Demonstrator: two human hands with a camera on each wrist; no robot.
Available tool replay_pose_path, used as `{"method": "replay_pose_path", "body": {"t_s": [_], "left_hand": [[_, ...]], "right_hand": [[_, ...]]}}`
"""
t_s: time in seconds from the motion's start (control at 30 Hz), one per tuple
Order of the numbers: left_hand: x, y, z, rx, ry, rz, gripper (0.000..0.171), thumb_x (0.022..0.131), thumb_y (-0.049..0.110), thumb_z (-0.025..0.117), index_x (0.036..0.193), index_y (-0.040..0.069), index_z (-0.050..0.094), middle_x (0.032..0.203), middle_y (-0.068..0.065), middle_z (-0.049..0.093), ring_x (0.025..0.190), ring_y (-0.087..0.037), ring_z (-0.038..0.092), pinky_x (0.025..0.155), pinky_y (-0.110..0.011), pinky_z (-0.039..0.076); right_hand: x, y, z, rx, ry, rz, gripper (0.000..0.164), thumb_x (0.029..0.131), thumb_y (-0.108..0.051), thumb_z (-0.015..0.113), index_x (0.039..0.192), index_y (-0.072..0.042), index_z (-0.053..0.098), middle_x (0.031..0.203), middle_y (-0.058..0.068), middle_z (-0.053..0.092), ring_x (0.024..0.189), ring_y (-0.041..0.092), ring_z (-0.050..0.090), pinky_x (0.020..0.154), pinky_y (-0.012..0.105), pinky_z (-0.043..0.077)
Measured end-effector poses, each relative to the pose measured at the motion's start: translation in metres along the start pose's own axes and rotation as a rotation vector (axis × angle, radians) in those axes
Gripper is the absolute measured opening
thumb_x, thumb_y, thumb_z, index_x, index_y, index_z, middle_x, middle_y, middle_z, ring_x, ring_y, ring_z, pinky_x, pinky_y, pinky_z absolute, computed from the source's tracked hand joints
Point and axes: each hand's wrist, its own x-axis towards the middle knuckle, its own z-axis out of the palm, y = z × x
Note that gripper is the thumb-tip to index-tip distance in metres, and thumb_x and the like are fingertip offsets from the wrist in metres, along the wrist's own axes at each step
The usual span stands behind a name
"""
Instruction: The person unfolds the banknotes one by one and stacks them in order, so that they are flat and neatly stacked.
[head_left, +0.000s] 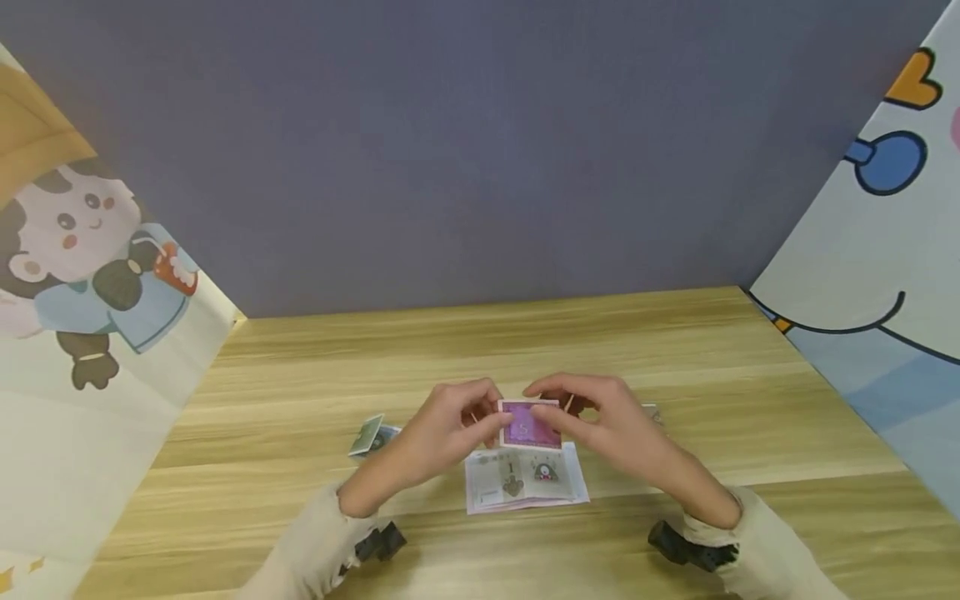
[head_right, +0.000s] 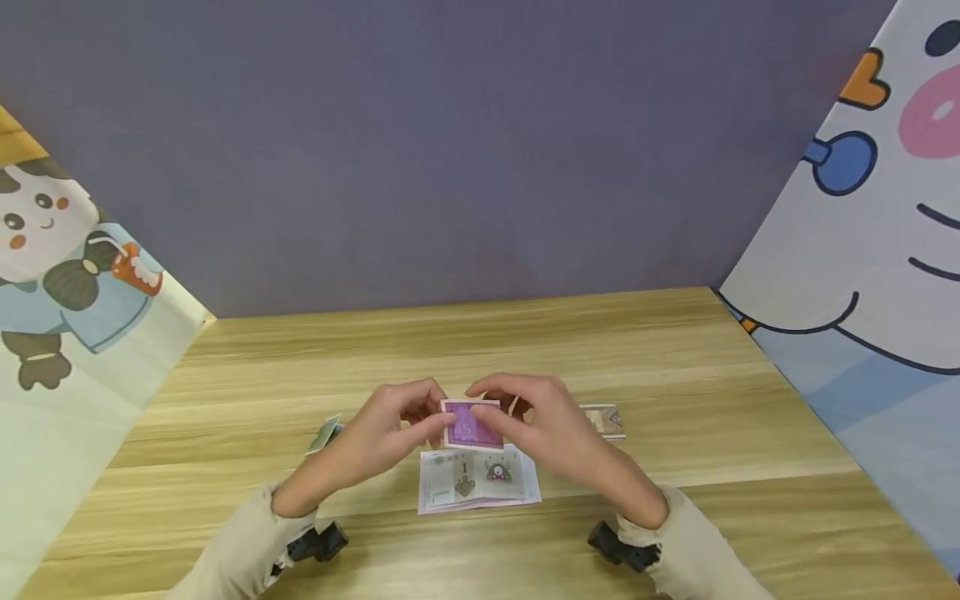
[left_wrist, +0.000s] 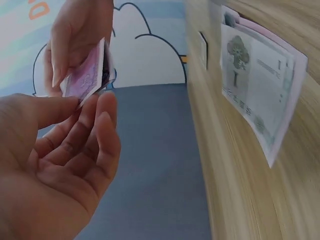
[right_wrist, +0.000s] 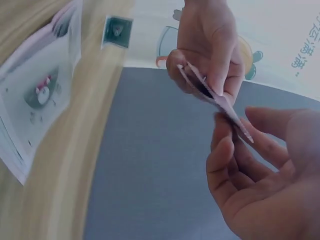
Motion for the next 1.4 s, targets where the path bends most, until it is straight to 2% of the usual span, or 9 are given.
{"method": "replay_pose_path", "body": {"t_s": [0.23,0.43,0.6,0.77,0.87,1.0,1.17,1.3,1.4], "left_hand": [[-0.001,-0.004,-0.001,-0.013,-0.069,-0.021,0.008,0.098,0.011,0.063,0.091,0.007,0.063,0.073,0.0,0.066,0.062,-0.016,0.063,0.056,-0.026,0.055],[-0.002,0.001,-0.005,-0.043,-0.015,-0.047,0.016,0.098,0.008,0.062,0.112,0.004,0.068,0.082,-0.003,0.07,0.066,-0.011,0.065,0.059,-0.031,0.058],[-0.001,0.005,-0.01,-0.049,0.055,-0.018,0.045,0.096,0.003,0.063,0.139,0.009,0.052,0.083,-0.004,0.071,0.068,-0.01,0.067,0.061,-0.034,0.059],[-0.001,0.009,-0.017,-0.023,0.102,0.005,0.046,0.096,0.002,0.064,0.138,0.013,0.051,0.083,0.001,0.072,0.064,-0.012,0.065,0.057,-0.032,0.057],[-0.002,0.011,-0.02,-0.021,0.11,0.019,0.041,0.095,0.001,0.064,0.134,0.01,0.054,0.081,0.0,0.072,0.062,-0.013,0.064,0.057,-0.029,0.056],[-0.002,0.012,-0.022,-0.013,0.06,0.016,0.036,0.096,0.002,0.064,0.13,0.009,0.056,0.081,0.0,0.072,0.064,-0.011,0.065,0.06,-0.029,0.057],[-0.004,0.01,-0.022,-0.002,-0.058,-0.043,0.027,0.098,0.009,0.063,0.125,0.009,0.06,0.078,0.003,0.071,0.063,-0.009,0.065,0.058,-0.026,0.054],[-0.004,0.003,-0.017,0.03,-0.186,-0.107,0.009,0.099,0.012,0.062,0.103,0.007,0.067,0.07,0.003,0.069,0.055,-0.007,0.062,0.049,-0.022,0.048],[-0.003,-0.004,-0.013,0.08,-0.257,-0.163,0.01,0.099,0.011,0.062,0.09,0.008,0.066,0.067,0.004,0.068,0.052,-0.008,0.06,0.047,-0.021,0.048]], "right_hand": [[-0.003,0.009,-0.003,0.163,-0.08,0.137,0.019,0.098,-0.017,0.064,0.116,-0.017,0.072,0.097,-0.002,0.073,0.075,0.016,0.068,0.064,0.032,0.057],[-0.002,0.011,-0.007,0.291,-0.149,0.173,0.024,0.097,-0.014,0.066,0.121,-0.015,0.069,0.1,0.007,0.07,0.082,0.027,0.068,0.069,0.038,0.059],[-0.002,0.01,-0.006,0.224,-0.135,0.18,0.028,0.096,-0.018,0.068,0.123,-0.018,0.066,0.102,0.002,0.069,0.089,0.023,0.066,0.076,0.035,0.056],[-0.003,0.01,-0.005,0.102,-0.064,0.163,0.019,0.093,-0.022,0.071,0.112,-0.02,0.071,0.097,-0.005,0.07,0.086,0.017,0.064,0.079,0.033,0.053],[-0.002,0.01,-0.004,0.012,0.012,0.108,0.01,0.091,-0.021,0.074,0.101,-0.023,0.073,0.104,-0.006,0.065,0.095,0.017,0.058,0.079,0.032,0.053],[-0.001,0.008,-0.003,-0.009,0.05,0.04,0.005,0.092,-0.016,0.073,0.092,-0.02,0.07,0.11,0.0,0.059,0.108,0.02,0.053,0.083,0.03,0.057],[0.0,0.011,0.0,0.053,-0.076,0.074,0.005,0.096,-0.019,0.067,0.093,-0.015,0.069,0.089,-0.005,0.067,0.082,0.013,0.063,0.072,0.028,0.059],[0.0,0.017,0.006,0.033,-0.167,0.09,0.005,0.096,-0.022,0.068,0.095,-0.017,0.07,0.082,-0.008,0.068,0.069,0.009,0.061,0.061,0.026,0.056],[0.0,0.023,0.007,0.01,-0.222,0.124,0.005,0.096,-0.023,0.068,0.098,-0.019,0.07,0.08,-0.008,0.067,0.067,0.009,0.061,0.058,0.026,0.053]]}}
